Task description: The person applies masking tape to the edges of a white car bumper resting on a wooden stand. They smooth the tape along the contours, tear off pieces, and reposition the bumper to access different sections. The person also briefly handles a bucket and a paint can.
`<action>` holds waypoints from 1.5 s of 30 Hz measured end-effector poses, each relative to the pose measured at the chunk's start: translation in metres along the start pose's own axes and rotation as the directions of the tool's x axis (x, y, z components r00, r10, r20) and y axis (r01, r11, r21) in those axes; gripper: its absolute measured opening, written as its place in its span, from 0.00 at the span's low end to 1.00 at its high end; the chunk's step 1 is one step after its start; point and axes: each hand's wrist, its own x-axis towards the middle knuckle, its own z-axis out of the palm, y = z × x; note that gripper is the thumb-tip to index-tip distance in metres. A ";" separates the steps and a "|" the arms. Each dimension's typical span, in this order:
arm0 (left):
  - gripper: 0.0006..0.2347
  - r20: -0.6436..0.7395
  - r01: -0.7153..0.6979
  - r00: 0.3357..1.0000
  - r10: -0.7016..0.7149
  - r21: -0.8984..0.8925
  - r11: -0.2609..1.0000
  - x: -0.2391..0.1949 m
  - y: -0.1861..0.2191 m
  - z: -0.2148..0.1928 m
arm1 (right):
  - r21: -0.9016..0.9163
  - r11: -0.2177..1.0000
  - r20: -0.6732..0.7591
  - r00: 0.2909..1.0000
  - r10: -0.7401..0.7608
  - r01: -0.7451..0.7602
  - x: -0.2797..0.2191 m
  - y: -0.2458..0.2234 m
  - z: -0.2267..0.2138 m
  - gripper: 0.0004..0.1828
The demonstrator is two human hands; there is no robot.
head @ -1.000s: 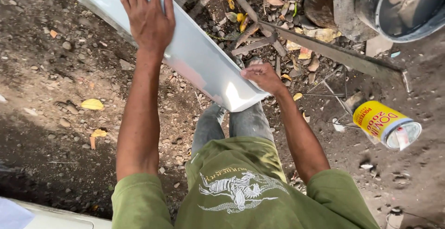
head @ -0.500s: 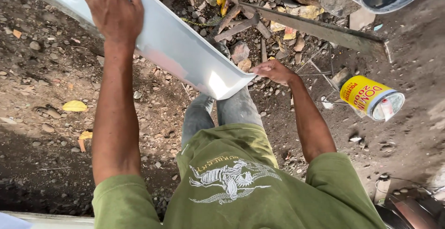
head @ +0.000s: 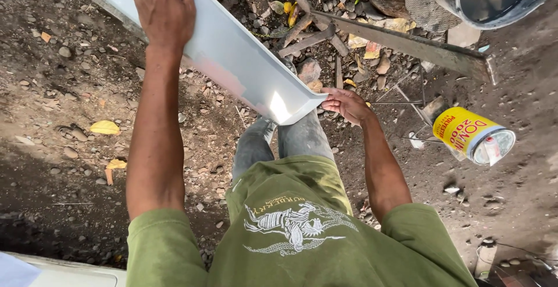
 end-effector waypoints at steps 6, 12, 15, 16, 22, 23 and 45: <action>0.20 -0.221 -0.024 0.975 0.002 -0.099 0.995 -0.034 -0.017 0.005 | 0.120 0.993 -0.038 0.999 0.008 -0.003 -0.007 0.015 0.004 0.22; 0.19 -0.382 0.142 0.876 -0.296 -0.382 0.913 -0.162 -0.008 -0.017 | 0.080 0.991 -0.092 0.991 -0.099 0.106 0.017 0.051 -0.018 0.17; 0.19 -0.172 0.357 0.866 -0.470 -0.446 0.820 -0.240 -0.011 -0.008 | 0.035 0.999 -0.118 0.993 -0.026 0.030 -0.002 0.025 0.020 0.18; 0.19 -0.190 0.363 0.854 -0.485 -0.450 0.816 -0.262 -0.009 0.000 | 0.016 0.999 -0.099 0.995 -0.030 0.032 -0.005 0.015 0.029 0.18; 0.19 0.257 0.644 0.727 -0.637 -0.578 0.501 -0.339 0.044 0.025 | -0.083 0.994 -0.281 0.959 0.047 -0.072 0.002 -0.012 0.044 0.24; 0.17 0.307 0.619 0.758 -0.575 -0.615 0.488 -0.346 0.063 0.029 | -0.164 0.983 -0.360 0.933 0.011 -0.076 0.001 0.001 0.029 0.24; 0.14 -0.319 -0.673 0.483 0.815 -0.731 0.113 -0.475 0.344 -0.236 | -0.440 0.872 -0.446 0.790 -0.421 0.217 -0.111 -0.137 0.168 0.11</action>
